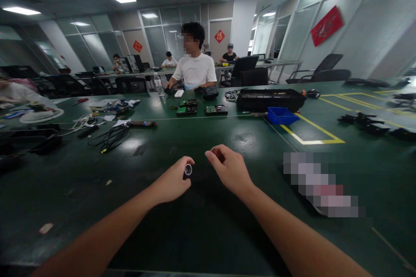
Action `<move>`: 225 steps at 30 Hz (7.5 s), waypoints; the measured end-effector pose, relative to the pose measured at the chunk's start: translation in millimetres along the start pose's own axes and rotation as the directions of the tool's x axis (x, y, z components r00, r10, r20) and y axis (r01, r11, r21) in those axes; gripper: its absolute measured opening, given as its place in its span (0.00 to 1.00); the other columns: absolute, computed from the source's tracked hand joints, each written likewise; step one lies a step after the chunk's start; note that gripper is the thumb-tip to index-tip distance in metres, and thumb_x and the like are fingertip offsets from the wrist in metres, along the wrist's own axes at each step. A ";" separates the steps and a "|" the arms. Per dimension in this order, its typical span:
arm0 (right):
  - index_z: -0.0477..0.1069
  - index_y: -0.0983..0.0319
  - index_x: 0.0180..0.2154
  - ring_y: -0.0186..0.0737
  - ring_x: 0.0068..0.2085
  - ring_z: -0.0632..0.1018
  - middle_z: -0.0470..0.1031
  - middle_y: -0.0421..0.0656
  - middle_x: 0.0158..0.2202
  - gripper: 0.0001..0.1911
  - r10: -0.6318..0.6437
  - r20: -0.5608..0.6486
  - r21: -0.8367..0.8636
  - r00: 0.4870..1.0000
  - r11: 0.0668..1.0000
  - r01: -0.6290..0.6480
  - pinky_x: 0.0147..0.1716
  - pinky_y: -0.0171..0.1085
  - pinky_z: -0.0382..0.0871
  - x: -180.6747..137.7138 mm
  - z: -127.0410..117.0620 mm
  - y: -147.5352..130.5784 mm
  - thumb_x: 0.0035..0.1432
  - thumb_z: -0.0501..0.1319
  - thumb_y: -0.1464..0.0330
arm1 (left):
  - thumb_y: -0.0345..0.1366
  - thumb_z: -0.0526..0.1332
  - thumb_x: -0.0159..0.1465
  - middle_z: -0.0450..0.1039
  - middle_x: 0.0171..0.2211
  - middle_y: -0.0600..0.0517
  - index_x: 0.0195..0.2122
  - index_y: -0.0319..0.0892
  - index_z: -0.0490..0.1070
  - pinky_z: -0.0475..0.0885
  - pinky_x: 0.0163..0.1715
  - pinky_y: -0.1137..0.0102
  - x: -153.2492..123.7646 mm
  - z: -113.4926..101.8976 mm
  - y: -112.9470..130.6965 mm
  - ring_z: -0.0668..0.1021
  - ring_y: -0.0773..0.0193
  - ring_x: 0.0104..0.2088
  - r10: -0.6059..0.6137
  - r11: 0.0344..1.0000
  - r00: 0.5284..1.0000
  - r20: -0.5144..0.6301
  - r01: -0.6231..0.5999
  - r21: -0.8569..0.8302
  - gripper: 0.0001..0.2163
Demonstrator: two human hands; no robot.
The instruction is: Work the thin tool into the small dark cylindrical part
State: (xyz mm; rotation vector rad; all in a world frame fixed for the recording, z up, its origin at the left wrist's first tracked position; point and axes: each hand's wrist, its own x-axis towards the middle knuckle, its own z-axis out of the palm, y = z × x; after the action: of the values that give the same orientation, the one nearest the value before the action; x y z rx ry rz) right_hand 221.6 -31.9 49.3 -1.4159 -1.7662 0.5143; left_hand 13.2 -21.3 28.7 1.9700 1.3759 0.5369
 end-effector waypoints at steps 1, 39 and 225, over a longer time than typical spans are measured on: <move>0.73 0.59 0.34 0.40 0.28 0.75 0.77 0.41 0.28 0.15 0.002 -0.004 0.000 1.000 1.000 -0.002 0.28 0.39 0.65 -0.2 0.2 -0.2 0.64 0.57 0.55 | 0.27 0.57 0.57 0.70 0.49 0.45 0.52 0.44 0.66 0.68 0.46 0.63 1.2 2.9 -6.9 0.73 0.55 0.48 0.033 0.999 0.999 -0.026 -0.033 0.020 0.20; 0.69 0.58 0.41 0.39 0.31 0.76 0.76 0.38 0.29 0.07 -0.066 0.062 0.143 0.996 0.988 0.056 0.32 0.38 0.66 -2.2 1.4 3.9 0.64 0.55 0.65 | 0.31 0.67 0.62 0.74 0.47 0.52 0.53 0.49 0.73 0.65 0.53 0.62 12.9 -1.1 -30.5 0.73 0.58 0.50 0.276 0.961 0.951 -0.142 -0.275 0.026 0.18; 0.70 0.58 0.34 0.40 0.30 0.73 0.71 0.41 0.29 0.15 0.362 -0.017 0.721 0.932 0.651 -0.240 0.33 0.42 0.73 12.9 27.6 31.6 0.58 0.61 0.53 | 0.37 0.63 0.65 0.73 0.46 0.50 0.58 0.52 0.67 0.60 0.59 0.53 16.2 -5.5 -25.6 0.73 0.56 0.49 0.292 0.927 0.955 -0.043 -0.272 0.257 0.20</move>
State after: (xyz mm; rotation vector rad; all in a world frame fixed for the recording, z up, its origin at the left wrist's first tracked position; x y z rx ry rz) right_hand 218.8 -6.0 13.9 -1.1265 -0.9952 1.0983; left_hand -1.4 1.1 13.4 2.3969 1.2635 0.6047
